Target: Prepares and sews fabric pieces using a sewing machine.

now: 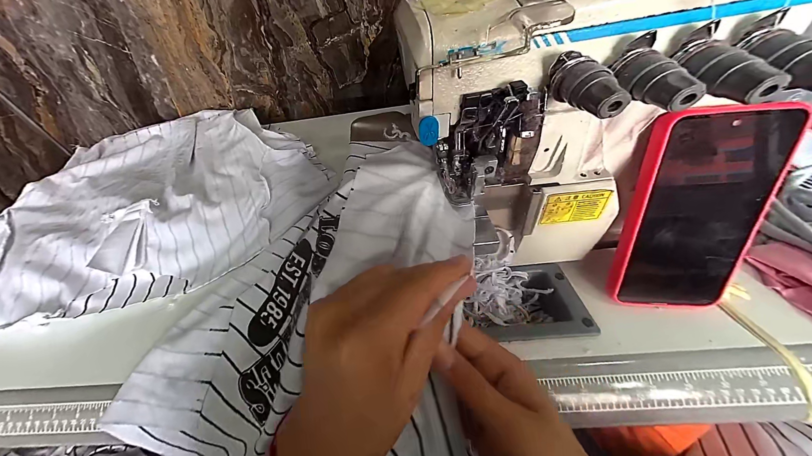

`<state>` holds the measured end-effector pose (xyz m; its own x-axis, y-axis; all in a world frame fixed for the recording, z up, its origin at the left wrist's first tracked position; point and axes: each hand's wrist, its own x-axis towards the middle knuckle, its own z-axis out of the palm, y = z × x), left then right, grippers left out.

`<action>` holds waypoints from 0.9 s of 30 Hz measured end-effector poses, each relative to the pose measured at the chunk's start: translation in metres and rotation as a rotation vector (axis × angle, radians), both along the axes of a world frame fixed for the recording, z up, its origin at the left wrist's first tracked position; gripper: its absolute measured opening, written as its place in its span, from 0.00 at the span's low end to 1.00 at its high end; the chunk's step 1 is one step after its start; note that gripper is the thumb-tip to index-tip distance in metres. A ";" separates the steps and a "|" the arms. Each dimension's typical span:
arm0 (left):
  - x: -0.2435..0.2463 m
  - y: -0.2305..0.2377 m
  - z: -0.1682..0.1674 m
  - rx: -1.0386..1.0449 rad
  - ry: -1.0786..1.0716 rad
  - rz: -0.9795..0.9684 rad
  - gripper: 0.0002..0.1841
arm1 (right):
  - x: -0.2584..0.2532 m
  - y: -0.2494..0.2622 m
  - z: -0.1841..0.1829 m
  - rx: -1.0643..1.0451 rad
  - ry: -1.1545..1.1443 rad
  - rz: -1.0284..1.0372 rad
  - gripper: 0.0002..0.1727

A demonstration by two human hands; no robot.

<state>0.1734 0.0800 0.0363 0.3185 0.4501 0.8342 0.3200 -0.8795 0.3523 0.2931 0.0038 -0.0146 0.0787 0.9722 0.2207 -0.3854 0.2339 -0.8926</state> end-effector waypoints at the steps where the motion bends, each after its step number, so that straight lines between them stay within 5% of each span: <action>1: -0.004 0.001 -0.002 0.082 0.056 0.012 0.09 | 0.003 -0.004 0.001 -0.017 0.000 -0.046 0.12; 10: 0.001 0.007 -0.019 0.381 0.293 0.007 0.09 | 0.007 -0.022 0.002 -0.010 -0.197 -0.306 0.10; 18: 0.008 -0.005 -0.019 0.097 0.136 0.334 0.16 | 0.018 -0.013 0.006 -0.002 -0.214 -0.326 0.08; 23: 0.005 -0.006 -0.025 -0.009 -0.151 0.137 0.09 | 0.006 -0.014 0.002 -0.063 -0.189 -0.375 0.08; 27: -0.001 0.011 0.013 0.209 -0.056 -0.037 0.08 | -0.025 -0.005 0.003 -0.101 0.063 -0.190 0.25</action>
<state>0.1727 0.0913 0.0497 0.2822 0.2543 0.9250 0.2716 -0.9460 0.1772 0.2678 -0.0017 -0.0114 0.2733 0.9553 0.1124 -0.3983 0.2187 -0.8908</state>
